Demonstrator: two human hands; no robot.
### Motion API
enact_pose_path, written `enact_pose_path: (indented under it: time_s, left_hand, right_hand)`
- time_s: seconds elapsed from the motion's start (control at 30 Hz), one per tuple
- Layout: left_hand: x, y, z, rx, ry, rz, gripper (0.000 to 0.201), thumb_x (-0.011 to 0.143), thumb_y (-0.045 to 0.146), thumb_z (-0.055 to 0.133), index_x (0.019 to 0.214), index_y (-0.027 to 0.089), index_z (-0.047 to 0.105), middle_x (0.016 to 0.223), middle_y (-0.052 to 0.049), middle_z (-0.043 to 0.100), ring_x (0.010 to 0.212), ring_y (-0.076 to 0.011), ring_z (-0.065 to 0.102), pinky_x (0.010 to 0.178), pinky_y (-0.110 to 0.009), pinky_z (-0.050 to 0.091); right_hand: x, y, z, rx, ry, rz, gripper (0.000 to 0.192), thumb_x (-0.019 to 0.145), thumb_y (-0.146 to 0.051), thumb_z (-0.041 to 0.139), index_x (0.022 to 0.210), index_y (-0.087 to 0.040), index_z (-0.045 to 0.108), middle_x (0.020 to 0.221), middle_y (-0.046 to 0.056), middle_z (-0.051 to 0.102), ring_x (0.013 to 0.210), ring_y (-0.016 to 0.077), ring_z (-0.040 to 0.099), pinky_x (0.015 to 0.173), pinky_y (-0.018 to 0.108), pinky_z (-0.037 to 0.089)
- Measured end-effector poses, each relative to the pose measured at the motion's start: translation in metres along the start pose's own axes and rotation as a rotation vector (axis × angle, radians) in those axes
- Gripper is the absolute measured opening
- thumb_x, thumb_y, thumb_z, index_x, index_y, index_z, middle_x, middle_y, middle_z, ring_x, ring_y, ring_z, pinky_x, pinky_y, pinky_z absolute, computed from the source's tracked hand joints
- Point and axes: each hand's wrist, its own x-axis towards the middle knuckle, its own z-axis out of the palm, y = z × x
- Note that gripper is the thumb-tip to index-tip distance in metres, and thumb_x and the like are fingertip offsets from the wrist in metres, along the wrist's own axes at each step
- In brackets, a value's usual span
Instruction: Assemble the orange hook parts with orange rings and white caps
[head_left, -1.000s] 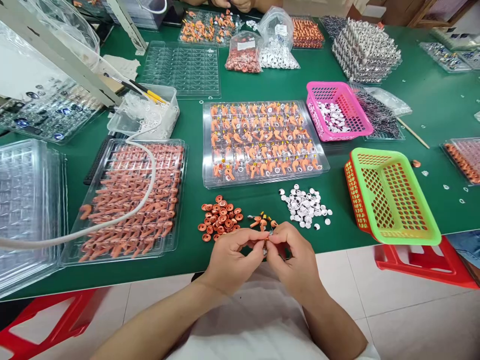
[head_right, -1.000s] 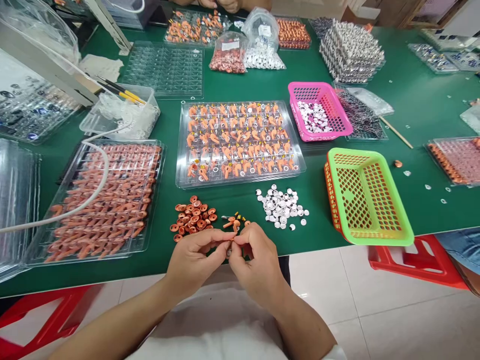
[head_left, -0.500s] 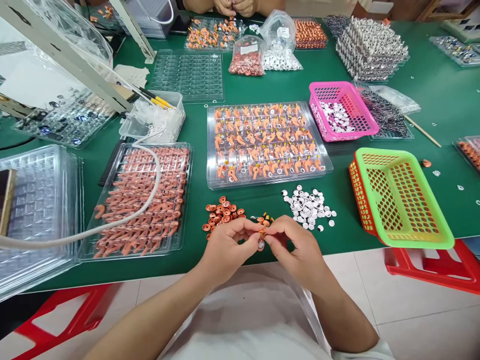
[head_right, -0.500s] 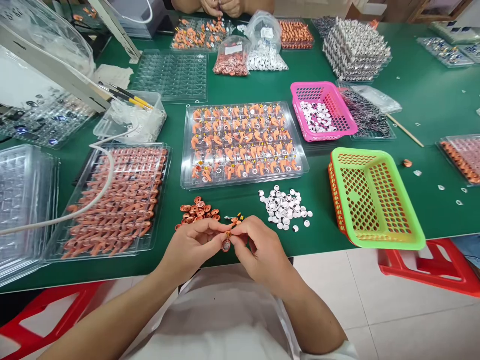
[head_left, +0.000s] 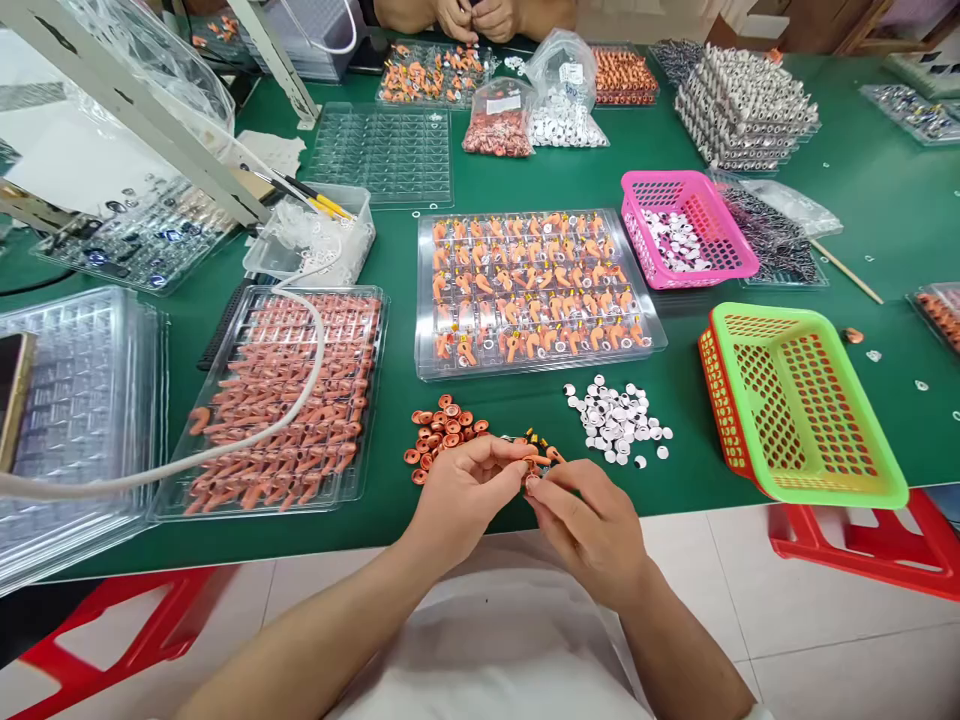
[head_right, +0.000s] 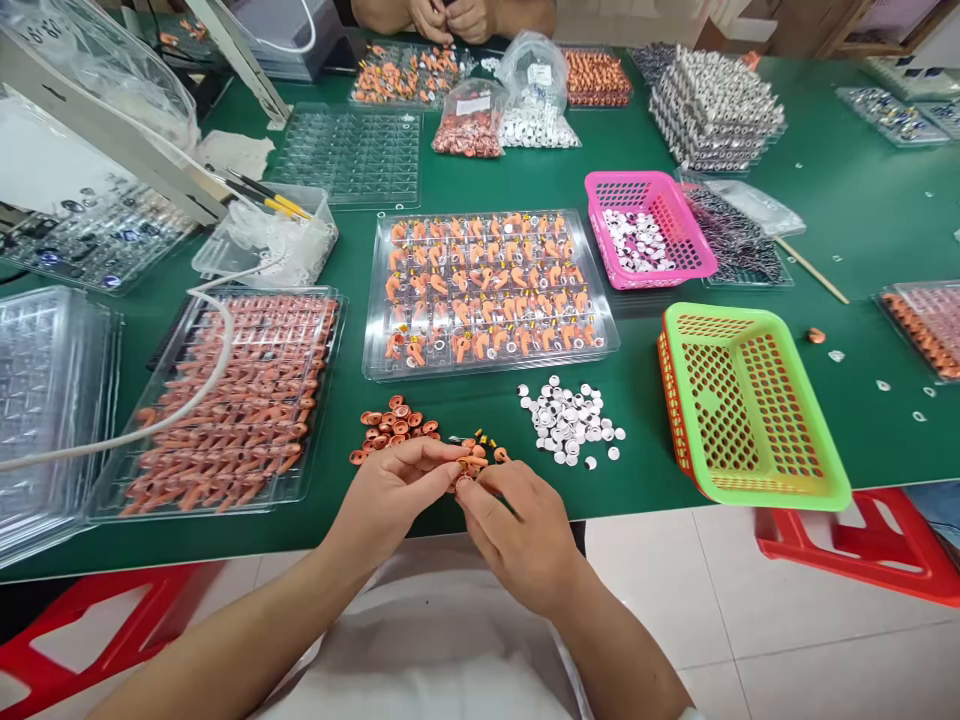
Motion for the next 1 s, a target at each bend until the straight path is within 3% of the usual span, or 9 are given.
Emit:
enact_pose_path:
  time_s: [0.1,0.23,0.33,0.53,0.6,0.83,1.0]
  left_hand:
    - [-0.001,-0.004,0.0,0.01,-0.011,0.019,0.016,0.072,0.025,0.076,0.084,0.015,0.077,0.088,-0.008,0.078,0.081,-0.0194,0.072,0.077,-0.028,0.059]
    - [-0.004,-0.009,0.003,0.02,-0.005,0.044,0.015,0.075,0.024,0.073,0.085,0.015,0.077,0.092,-0.008,0.078,0.087,-0.0209,0.073,0.083,-0.029,0.058]
    - [-0.006,-0.013,0.005,0.04,0.014,0.065,0.014,0.075,0.022,0.072,0.087,0.015,0.078,0.089,-0.007,0.078,0.085,-0.0207,0.073,0.082,-0.029,0.058]
    - [-0.007,-0.016,0.007,0.039,0.028,0.083,0.015,0.077,0.022,0.07,0.089,0.015,0.078,0.089,-0.006,0.078,0.086,-0.0203,0.074,0.081,-0.027,0.06]
    - [-0.007,-0.016,0.007,0.03,0.035,0.08,0.015,0.077,0.021,0.071,0.089,0.015,0.078,0.091,-0.006,0.078,0.087,-0.0201,0.074,0.081,-0.027,0.06]
    - [-0.009,-0.014,0.008,-0.006,0.038,0.095,0.014,0.078,0.02,0.07,0.088,0.015,0.078,0.093,-0.006,0.079,0.086,-0.0186,0.074,0.081,-0.025,0.061]
    - [-0.011,-0.017,0.008,0.085,0.08,0.209,0.014,0.078,0.018,0.069,0.089,0.016,0.078,0.089,-0.005,0.079,0.081,-0.0165,0.075,0.077,-0.022,0.061]
  right_hand:
    - [0.001,-0.005,0.004,0.175,0.082,0.137,0.026,0.09,-0.008,0.058,0.108,-0.026,0.062,0.092,0.005,0.069,0.08,0.0183,0.067,0.071,0.031,0.058]
    - [-0.004,-0.011,0.013,0.333,0.173,0.409,0.018,0.09,-0.012,0.058,0.101,-0.026,0.062,0.088,0.003,0.068,0.076,0.017,0.066,0.068,0.029,0.059]
    - [-0.007,-0.013,0.015,0.383,0.191,0.452,0.023,0.091,-0.011,0.058,0.107,-0.027,0.064,0.091,0.003,0.069,0.078,0.0164,0.066,0.07,0.029,0.059]
    - [-0.012,-0.014,0.01,0.437,0.111,0.541,0.024,0.094,-0.014,0.058,0.113,-0.028,0.064,0.101,0.003,0.071,0.081,0.0168,0.07,0.074,0.031,0.062]
    - [-0.011,-0.015,0.008,0.363,0.109,0.529,0.024,0.093,-0.014,0.059,0.113,-0.027,0.063,0.099,0.003,0.072,0.078,0.0166,0.071,0.072,0.03,0.062]
    - [-0.004,-0.016,0.009,0.048,0.172,0.235,0.027,0.091,-0.009,0.061,0.112,-0.025,0.062,0.097,0.006,0.069,0.081,0.0188,0.069,0.067,0.031,0.06]
    - [-0.004,-0.017,0.013,0.039,0.222,0.261,0.023,0.09,-0.01,0.061,0.109,-0.023,0.063,0.094,0.004,0.07,0.073,0.0151,0.067,0.067,0.029,0.06]
